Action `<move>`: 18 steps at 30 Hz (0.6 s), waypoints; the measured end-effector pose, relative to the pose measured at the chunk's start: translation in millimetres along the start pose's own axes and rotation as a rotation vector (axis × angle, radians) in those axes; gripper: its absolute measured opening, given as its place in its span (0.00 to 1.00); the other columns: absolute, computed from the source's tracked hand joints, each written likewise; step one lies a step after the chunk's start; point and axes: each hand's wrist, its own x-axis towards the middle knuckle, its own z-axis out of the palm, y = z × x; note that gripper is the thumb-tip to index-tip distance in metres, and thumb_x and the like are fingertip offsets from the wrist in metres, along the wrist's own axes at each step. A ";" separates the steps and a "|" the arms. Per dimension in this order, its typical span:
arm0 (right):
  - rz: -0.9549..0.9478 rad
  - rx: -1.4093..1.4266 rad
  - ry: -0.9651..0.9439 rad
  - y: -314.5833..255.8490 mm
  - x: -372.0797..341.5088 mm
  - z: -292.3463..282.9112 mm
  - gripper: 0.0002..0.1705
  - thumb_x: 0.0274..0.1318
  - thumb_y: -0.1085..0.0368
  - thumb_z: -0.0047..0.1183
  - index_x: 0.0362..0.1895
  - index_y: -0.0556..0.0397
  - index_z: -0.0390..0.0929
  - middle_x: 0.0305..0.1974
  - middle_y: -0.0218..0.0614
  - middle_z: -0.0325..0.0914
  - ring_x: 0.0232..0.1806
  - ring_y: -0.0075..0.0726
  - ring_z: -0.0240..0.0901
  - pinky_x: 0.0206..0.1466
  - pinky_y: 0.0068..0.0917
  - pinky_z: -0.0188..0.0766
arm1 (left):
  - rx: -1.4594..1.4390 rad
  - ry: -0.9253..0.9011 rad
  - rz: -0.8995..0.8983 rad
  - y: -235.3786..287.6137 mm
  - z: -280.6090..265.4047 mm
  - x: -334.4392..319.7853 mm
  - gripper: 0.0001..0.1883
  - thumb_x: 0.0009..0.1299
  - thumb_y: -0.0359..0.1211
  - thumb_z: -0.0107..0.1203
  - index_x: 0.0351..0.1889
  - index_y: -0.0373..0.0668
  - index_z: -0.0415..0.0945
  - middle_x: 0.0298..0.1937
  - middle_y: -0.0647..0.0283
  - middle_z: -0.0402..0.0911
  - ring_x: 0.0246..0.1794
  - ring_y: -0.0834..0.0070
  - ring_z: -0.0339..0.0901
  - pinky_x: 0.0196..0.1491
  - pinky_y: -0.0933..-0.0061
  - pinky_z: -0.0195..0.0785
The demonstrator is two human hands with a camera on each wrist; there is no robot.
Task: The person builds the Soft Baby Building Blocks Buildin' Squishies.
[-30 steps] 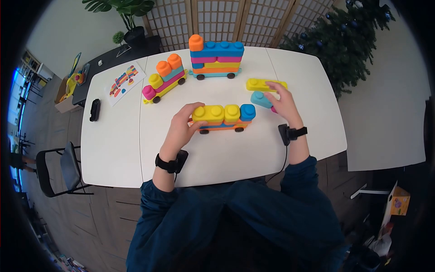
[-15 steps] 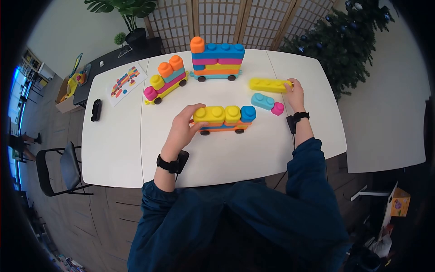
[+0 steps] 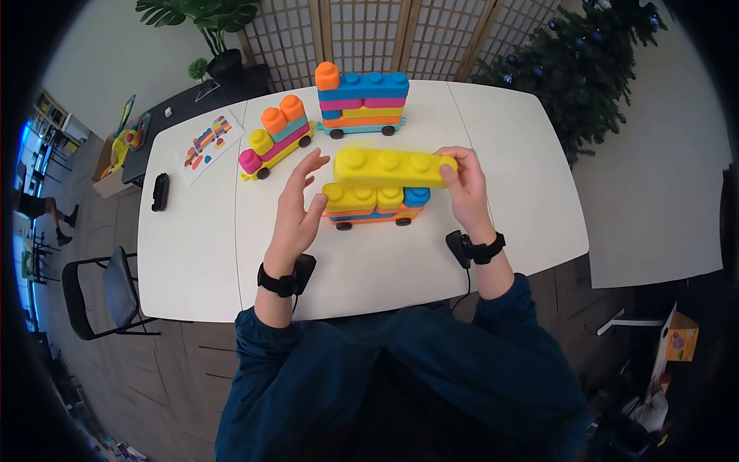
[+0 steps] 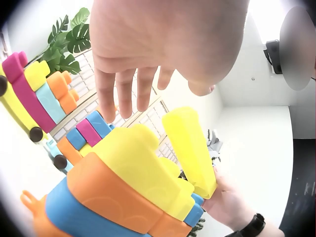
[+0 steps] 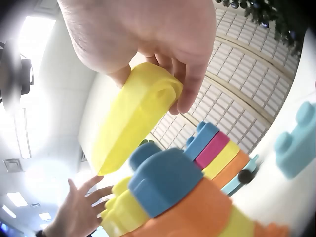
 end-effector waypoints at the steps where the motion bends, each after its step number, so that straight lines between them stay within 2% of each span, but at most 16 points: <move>1: 0.000 0.001 0.000 -0.1 -3.8 6.0 0.14 0.71 0.64 0.55 0.54 0.55 0.70 0.52 0.35 0.77 0.52 0.27 0.74 0.60 0.25 0.70 | 0.042 0.008 0.046 -2.5 0.9 -0.9 0.31 0.74 0.32 0.52 0.77 0.45 0.60 0.69 0.51 0.74 0.70 0.56 0.71 0.71 0.57 0.63; 3: 0.030 -0.004 -0.057 1.9 -9.4 14.4 0.14 0.70 0.64 0.56 0.53 0.56 0.70 0.51 0.36 0.77 0.52 0.28 0.74 0.61 0.27 0.69 | 0.083 0.014 0.093 -7.4 3.1 -2.6 0.30 0.76 0.34 0.51 0.76 0.44 0.60 0.69 0.50 0.74 0.71 0.55 0.70 0.73 0.57 0.60; 6: -0.025 -0.087 -0.082 10.0 -12.3 19.5 0.14 0.69 0.65 0.57 0.53 0.56 0.70 0.51 0.38 0.77 0.53 0.31 0.75 0.62 0.29 0.69 | -0.012 -0.036 0.032 -13.1 7.8 -5.5 0.27 0.78 0.36 0.48 0.74 0.41 0.63 0.67 0.50 0.75 0.71 0.55 0.69 0.75 0.58 0.55; 11: -0.043 -0.090 -0.077 17.5 -14.6 23.0 0.14 0.68 0.65 0.58 0.52 0.56 0.70 0.50 0.39 0.78 0.52 0.33 0.75 0.61 0.31 0.69 | -0.042 -0.027 -0.129 -10.9 11.7 -7.1 0.21 0.79 0.36 0.49 0.68 0.40 0.69 0.64 0.51 0.78 0.67 0.57 0.73 0.71 0.59 0.62; 18: -0.054 -0.104 -0.093 25.1 -13.9 21.8 0.15 0.67 0.67 0.59 0.53 0.56 0.70 0.50 0.40 0.79 0.52 0.34 0.76 0.60 0.30 0.71 | -0.022 -0.022 -0.076 -34.5 14.6 -12.5 0.21 0.79 0.37 0.52 0.67 0.41 0.71 0.63 0.52 0.78 0.63 0.59 0.76 0.69 0.60 0.66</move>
